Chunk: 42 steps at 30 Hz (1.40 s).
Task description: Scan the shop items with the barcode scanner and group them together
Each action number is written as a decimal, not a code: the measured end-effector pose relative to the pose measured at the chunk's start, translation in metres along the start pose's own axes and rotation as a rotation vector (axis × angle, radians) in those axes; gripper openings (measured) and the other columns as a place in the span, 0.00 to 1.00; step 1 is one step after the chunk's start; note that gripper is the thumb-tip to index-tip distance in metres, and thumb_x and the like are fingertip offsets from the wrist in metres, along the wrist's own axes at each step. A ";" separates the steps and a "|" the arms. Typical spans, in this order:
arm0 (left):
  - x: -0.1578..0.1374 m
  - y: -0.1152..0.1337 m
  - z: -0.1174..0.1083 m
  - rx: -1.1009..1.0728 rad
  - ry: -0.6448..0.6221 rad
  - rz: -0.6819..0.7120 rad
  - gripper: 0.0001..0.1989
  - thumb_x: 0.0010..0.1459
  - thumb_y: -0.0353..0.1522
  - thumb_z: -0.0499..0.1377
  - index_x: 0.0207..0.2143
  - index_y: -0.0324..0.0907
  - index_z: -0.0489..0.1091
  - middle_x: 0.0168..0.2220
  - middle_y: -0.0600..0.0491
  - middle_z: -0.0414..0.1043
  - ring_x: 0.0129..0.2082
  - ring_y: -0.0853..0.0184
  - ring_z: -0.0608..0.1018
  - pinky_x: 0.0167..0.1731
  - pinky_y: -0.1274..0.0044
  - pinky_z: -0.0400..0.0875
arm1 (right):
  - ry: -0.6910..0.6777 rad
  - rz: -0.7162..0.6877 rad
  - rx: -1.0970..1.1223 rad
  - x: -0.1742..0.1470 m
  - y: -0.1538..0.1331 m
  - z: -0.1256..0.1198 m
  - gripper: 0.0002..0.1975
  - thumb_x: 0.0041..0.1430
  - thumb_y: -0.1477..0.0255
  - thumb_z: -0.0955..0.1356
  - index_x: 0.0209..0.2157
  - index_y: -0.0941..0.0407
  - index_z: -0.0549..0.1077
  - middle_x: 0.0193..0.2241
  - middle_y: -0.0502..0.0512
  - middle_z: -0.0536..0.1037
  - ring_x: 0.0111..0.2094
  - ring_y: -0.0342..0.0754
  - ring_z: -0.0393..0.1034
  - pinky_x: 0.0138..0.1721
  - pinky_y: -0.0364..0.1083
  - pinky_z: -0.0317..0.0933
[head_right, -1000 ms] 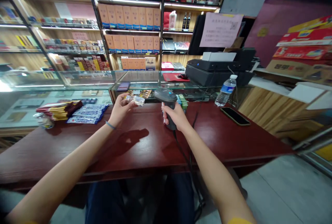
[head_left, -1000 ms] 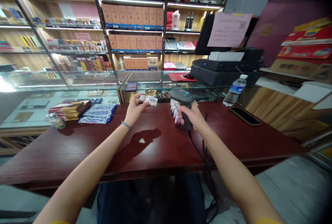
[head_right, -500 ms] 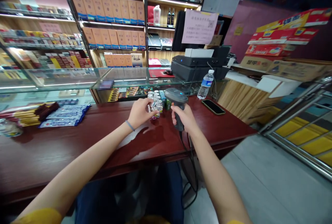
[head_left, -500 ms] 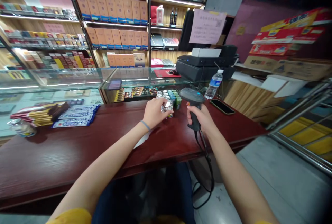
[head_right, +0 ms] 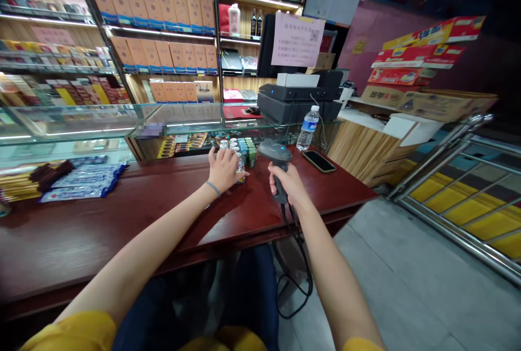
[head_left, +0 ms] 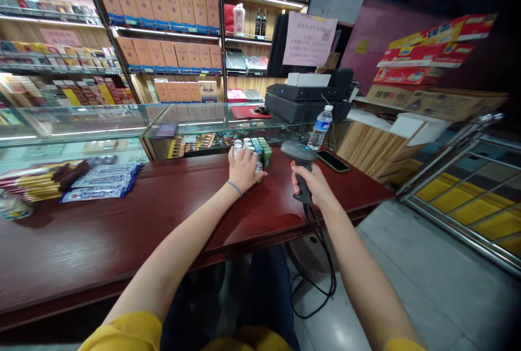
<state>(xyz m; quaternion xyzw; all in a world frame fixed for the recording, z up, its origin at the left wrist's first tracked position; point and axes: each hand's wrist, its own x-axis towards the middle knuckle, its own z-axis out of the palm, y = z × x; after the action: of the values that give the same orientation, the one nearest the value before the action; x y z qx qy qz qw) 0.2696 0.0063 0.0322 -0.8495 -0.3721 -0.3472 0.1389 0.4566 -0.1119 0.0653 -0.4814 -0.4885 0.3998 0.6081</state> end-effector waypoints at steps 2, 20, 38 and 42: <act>0.001 0.000 0.001 0.000 -0.005 -0.010 0.25 0.51 0.46 0.67 0.46 0.40 0.73 0.52 0.40 0.70 0.56 0.48 0.67 0.66 0.49 0.39 | -0.001 0.003 0.005 0.000 0.002 -0.002 0.08 0.57 0.67 0.70 0.37 0.55 0.69 0.16 0.43 0.70 0.12 0.41 0.62 0.13 0.40 0.55; -0.014 -0.006 0.001 -0.061 -0.046 -0.035 0.22 0.53 0.37 0.65 0.51 0.46 0.70 0.60 0.44 0.66 0.63 0.50 0.63 0.66 0.49 0.37 | -0.006 0.018 0.044 0.002 0.010 -0.003 0.10 0.56 0.66 0.70 0.36 0.54 0.68 0.16 0.43 0.70 0.12 0.41 0.63 0.14 0.40 0.56; -0.041 -0.099 -0.053 -0.008 0.035 -0.060 0.33 0.63 0.45 0.55 0.67 0.43 0.56 0.69 0.42 0.53 0.71 0.52 0.50 0.68 0.59 0.46 | -0.057 0.010 0.016 0.015 -0.005 0.029 0.10 0.56 0.66 0.71 0.36 0.54 0.69 0.16 0.43 0.70 0.12 0.42 0.62 0.13 0.40 0.57; -0.071 -0.156 -0.084 0.052 0.087 -0.165 0.33 0.63 0.44 0.55 0.67 0.42 0.56 0.68 0.41 0.53 0.71 0.51 0.50 0.68 0.57 0.47 | -0.092 0.010 0.022 0.022 -0.008 0.050 0.11 0.54 0.66 0.72 0.35 0.54 0.69 0.16 0.43 0.70 0.12 0.42 0.62 0.14 0.41 0.58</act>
<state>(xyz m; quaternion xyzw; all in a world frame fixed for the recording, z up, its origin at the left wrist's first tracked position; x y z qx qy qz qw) 0.0810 0.0339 0.0397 -0.7962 -0.4432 -0.3843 0.1480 0.4120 -0.0825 0.0804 -0.4584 -0.5090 0.4299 0.5882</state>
